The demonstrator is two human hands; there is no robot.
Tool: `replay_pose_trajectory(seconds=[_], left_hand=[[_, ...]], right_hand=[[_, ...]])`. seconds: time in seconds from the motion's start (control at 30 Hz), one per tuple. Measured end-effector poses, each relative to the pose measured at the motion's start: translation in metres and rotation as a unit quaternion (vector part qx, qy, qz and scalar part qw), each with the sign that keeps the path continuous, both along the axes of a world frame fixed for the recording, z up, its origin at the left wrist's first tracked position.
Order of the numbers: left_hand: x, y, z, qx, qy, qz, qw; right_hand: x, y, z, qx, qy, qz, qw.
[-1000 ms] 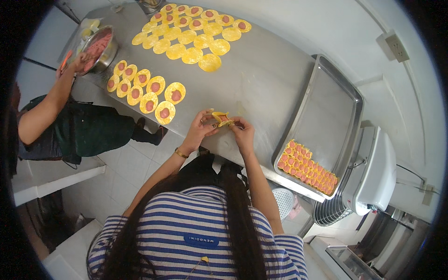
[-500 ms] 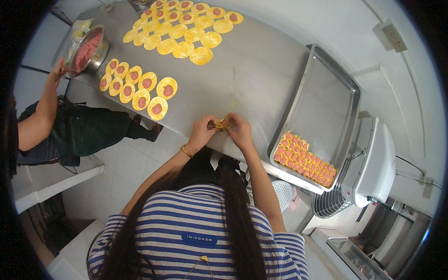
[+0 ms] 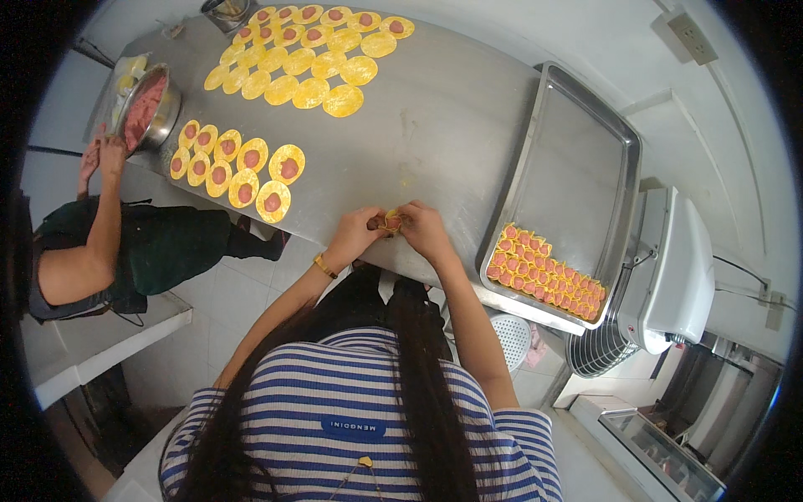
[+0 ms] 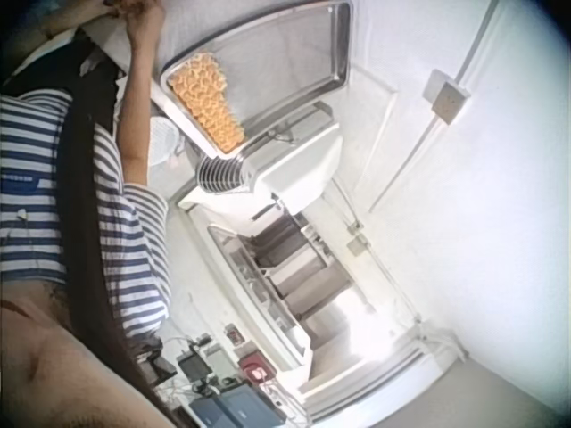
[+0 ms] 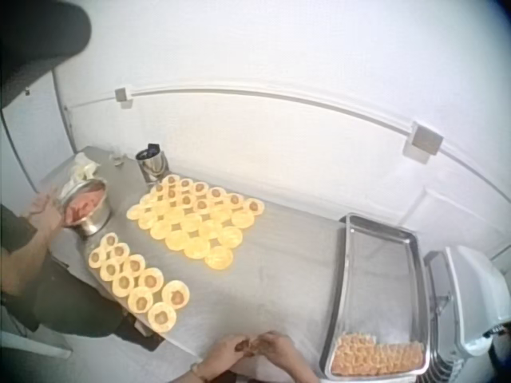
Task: The person folds yellow dough circles with a pink filling into small pastries and places them on a metal tray. Another person adds filling to additional dough circles on the table. The finished pastries accumulate on the tray.
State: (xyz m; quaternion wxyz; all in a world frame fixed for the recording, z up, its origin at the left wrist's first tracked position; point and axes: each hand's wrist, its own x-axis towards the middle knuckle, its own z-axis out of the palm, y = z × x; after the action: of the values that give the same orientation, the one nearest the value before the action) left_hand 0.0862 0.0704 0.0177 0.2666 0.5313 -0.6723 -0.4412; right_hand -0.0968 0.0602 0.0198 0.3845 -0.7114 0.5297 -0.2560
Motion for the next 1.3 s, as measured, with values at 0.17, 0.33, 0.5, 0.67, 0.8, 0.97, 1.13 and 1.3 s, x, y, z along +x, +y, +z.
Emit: replay_pose_trajectory(seconds=[0.17,0.33,0.5,0.67,0.8,0.97,1.13,1.3], left_hand=[[-0.006,-0.010,0.002,-0.031,-0.100,-0.016,0.994],[0.001,-0.006,0.002,-0.029,-0.054,-0.014,0.998],[-0.004,-0.005,0.001,0.017,-0.028,-0.009,0.999],[-0.008,-0.002,-0.002,0.058,0.001,-0.002,0.998],[-0.007,0.002,-0.006,0.002,0.028,0.046,0.999],[-0.009,-0.002,-0.008,0.002,-0.046,0.013,0.999],[-0.009,0.000,-0.008,-0.114,-0.048,0.035,0.992],[-0.010,-0.003,-0.012,-0.075,-0.026,0.038,0.996]], right_hand=[[0.008,-0.006,0.003,0.008,0.000,0.016,1.000],[0.002,0.001,0.001,-0.061,0.005,-0.015,0.998],[0.005,0.003,0.001,0.012,0.020,-0.004,1.000],[0.007,0.001,0.004,-0.109,-0.022,-0.025,0.993],[0.003,0.008,0.004,-0.082,0.037,-0.037,0.995],[0.008,0.008,-0.002,-0.054,-0.032,-0.052,0.997],[0.009,0.010,-0.004,-0.078,-0.007,-0.074,0.994],[0.013,0.008,-0.002,-0.091,0.002,-0.065,0.994]])
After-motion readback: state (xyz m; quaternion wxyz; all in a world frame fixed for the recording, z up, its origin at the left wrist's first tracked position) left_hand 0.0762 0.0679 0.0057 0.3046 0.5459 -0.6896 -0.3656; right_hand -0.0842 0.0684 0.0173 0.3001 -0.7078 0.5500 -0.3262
